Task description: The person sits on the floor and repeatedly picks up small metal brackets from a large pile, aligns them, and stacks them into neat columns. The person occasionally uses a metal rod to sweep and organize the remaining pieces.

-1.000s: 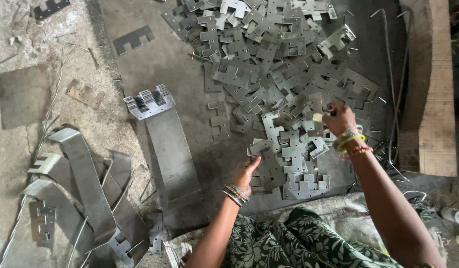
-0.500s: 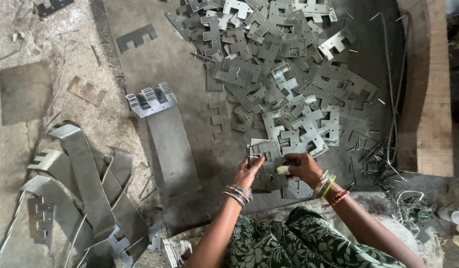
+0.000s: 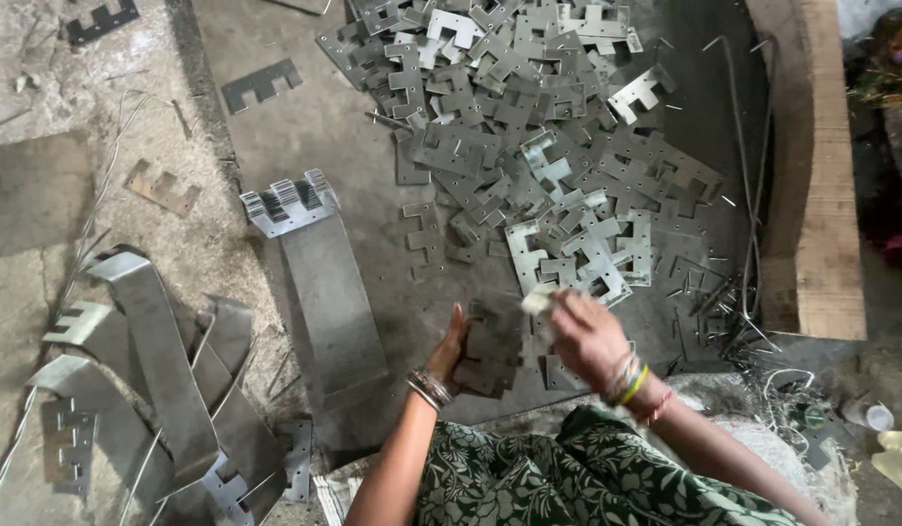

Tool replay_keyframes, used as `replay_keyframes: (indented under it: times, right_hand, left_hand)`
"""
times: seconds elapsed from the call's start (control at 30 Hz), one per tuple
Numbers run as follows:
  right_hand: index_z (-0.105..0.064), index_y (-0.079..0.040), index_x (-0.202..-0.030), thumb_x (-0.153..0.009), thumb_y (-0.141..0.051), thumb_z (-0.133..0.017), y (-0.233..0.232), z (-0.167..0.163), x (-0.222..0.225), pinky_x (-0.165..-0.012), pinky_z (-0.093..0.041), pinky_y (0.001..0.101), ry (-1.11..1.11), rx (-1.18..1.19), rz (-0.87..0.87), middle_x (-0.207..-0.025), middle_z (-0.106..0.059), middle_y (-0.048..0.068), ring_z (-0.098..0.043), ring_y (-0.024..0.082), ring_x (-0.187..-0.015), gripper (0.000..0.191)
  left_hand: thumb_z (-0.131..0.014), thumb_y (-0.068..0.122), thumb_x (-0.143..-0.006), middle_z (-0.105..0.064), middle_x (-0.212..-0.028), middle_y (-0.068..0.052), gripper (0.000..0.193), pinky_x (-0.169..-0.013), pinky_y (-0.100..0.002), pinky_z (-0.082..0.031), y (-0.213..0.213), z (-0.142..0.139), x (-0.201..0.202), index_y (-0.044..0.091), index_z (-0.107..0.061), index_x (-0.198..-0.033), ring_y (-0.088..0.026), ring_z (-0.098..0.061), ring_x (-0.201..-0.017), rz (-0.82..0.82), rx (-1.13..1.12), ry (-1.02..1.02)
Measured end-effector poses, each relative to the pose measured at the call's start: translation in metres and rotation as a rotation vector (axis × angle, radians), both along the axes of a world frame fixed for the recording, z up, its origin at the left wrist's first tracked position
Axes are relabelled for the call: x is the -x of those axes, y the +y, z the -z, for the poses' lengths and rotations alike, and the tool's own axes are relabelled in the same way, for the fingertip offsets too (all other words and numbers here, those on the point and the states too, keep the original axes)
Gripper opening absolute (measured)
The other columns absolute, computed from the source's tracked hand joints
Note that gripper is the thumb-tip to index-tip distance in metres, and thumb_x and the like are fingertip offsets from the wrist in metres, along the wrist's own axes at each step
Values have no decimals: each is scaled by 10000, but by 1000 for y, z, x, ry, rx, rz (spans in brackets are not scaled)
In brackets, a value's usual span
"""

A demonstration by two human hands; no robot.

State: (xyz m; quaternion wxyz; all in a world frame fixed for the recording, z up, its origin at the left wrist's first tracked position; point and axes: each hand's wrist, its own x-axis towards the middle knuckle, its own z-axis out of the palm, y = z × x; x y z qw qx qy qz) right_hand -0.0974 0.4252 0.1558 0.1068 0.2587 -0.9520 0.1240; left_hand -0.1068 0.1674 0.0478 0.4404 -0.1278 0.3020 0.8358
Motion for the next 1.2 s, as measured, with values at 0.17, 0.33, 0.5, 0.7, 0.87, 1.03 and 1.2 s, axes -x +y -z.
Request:
replay_keyframes:
  times: [0.17,0.33,0.5,0.7,0.87,1.03,1.2]
  right_hand:
    - [-536,-67,-1346,-842,-254,-762,45,43,51,-981,-523,458,-442,-278,580,-1221,-648,157,-614,328,-1155,582]
    - [-539,-49,-1313,-737,-299,-872,71,59,77,-964,-531,461,-593,-161,749,-1233,-612,211,-593,377,-1164,711]
    - [-610,-116,-1329,-790,-119,-770,78,38,71,-773,-631,391,-759,343,895,-1084,-748,99,-768,279,-891,563]
    - [-595,-52,-1232,-842,-252,-765,44,31,51,-681,-670,382,-1014,420,681,-921,-787,140,-789,281,-771,470]
    - [-479,-78,-1178,-695,-381,-856,23,77,55,-707,-570,528,-535,6,697,-956,-719,226,-708,420,-836,683]
    - [-554,-34,-1167,-728,-344,-841,53,105,54,-727,-573,489,-649,231,759,-891,-731,222,-707,392,-789,609]
    - [-703,-14,-1030,-728,-276,-763,61,70,45,-679,-597,436,-768,364,626,-872,-769,128,-716,259,-743,405]
  left_hand:
    - [-629,722,-825,-748,-1124,-62,790,-854,-423,-617,-1,-6,-8,94,-648,-1303,-198,-733,-968,-17,222,-222]
    - [-697,662,-841,-760,-1130,-99,736,-905,-387,-603,5,23,-19,63,-665,-1267,-216,-739,-992,-103,-13,-87]
    - [-722,650,-935,-698,-1270,-26,711,-966,-330,-482,21,66,-22,45,-697,-1306,-127,-626,-1138,-194,553,162]
    - [-616,733,-853,-720,-1121,-49,745,-856,-389,-589,28,48,-16,94,-657,-1233,-171,-715,-960,-197,124,-170]
    - [-555,798,-832,-750,-1104,-89,856,-853,-392,-621,26,9,-20,70,-667,-1268,-190,-746,-925,-183,161,-159]
    - [-528,820,-811,-755,-1076,-124,887,-832,-403,-624,17,5,-23,67,-669,-1257,-221,-755,-906,-228,170,-169]
    - [-452,851,-825,-726,-1156,-122,949,-888,-421,-606,20,13,-19,65,-616,-1331,-237,-731,-980,-206,223,-148]
